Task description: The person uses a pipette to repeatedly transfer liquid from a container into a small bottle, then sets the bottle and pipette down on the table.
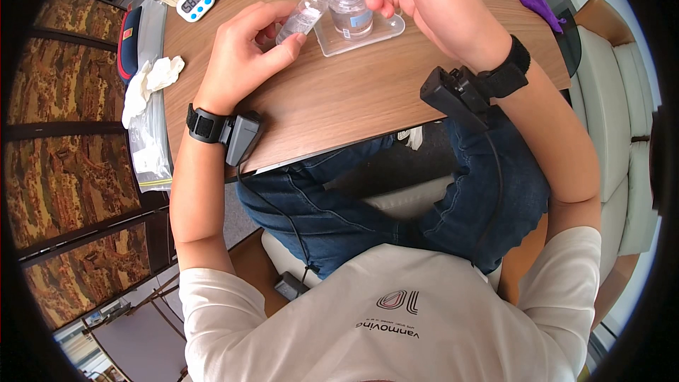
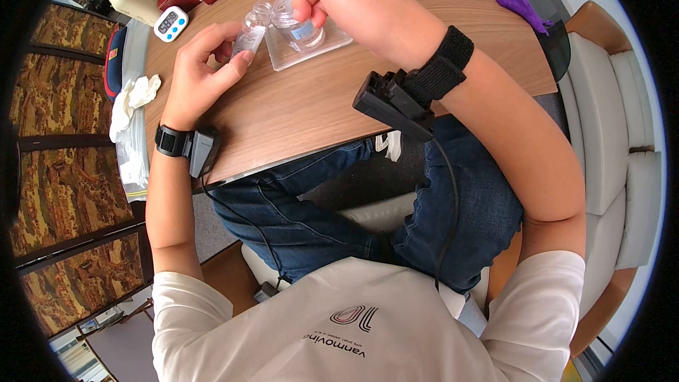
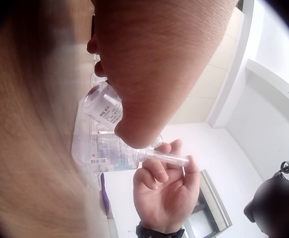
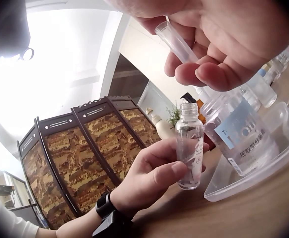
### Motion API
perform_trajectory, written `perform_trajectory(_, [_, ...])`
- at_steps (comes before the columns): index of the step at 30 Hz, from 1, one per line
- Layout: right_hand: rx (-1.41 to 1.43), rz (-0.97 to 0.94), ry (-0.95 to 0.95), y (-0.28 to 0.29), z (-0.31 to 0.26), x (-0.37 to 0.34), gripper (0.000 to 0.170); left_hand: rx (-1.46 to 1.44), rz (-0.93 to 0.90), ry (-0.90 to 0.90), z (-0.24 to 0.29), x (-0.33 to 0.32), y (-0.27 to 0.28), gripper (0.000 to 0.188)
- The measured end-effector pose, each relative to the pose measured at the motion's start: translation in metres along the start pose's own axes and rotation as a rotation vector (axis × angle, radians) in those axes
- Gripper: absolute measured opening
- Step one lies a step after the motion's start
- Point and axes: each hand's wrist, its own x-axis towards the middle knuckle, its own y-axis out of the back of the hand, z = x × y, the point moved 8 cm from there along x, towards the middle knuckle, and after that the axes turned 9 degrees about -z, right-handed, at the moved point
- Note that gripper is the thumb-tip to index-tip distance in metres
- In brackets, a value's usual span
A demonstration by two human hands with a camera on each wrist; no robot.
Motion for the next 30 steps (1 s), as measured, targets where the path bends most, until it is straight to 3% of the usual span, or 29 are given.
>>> perform_trajectory(5, [0.026,0.009,0.024,0.005,0.004,0.001,0.042,0.003,-0.007,0.007,0.0,0.0,0.0,0.031])
perform_trajectory(7, [-0.125,0.097,0.2,0.009,-0.024,-0.009,0.042,-0.008,0.005,0.006,0.0,0.0,0.0,0.031])
perform_trajectory(8, [-0.124,0.093,0.2,0.013,-0.029,-0.01,0.042,-0.008,0.008,0.01,-0.001,-0.001,0.0,0.031])
perform_trajectory(10, [0.096,0.072,0.472,0.023,-0.056,-0.018,0.042,0.002,0.035,-0.021,-0.001,0.0,0.001,0.036])
perform_trajectory(13, [0.145,0.198,0.621,0.027,-0.079,-0.034,0.043,-0.002,0.007,-0.012,0.0,-0.001,0.0,0.031])
perform_trajectory(17, [0.189,0.139,0.652,0.017,-0.075,-0.032,0.043,0.007,0.007,-0.012,-0.001,0.0,0.0,0.031])
perform_trajectory(22, [0.287,0.11,0.477,0.012,-0.061,-0.024,0.046,0.007,0.027,-0.011,-0.004,0.0,0.0,0.036])
perform_trajectory(30, [0.26,0.146,0.438,0.011,-0.06,-0.022,0.056,0.008,0.033,-0.02,-0.004,0.0,0.001,0.037])
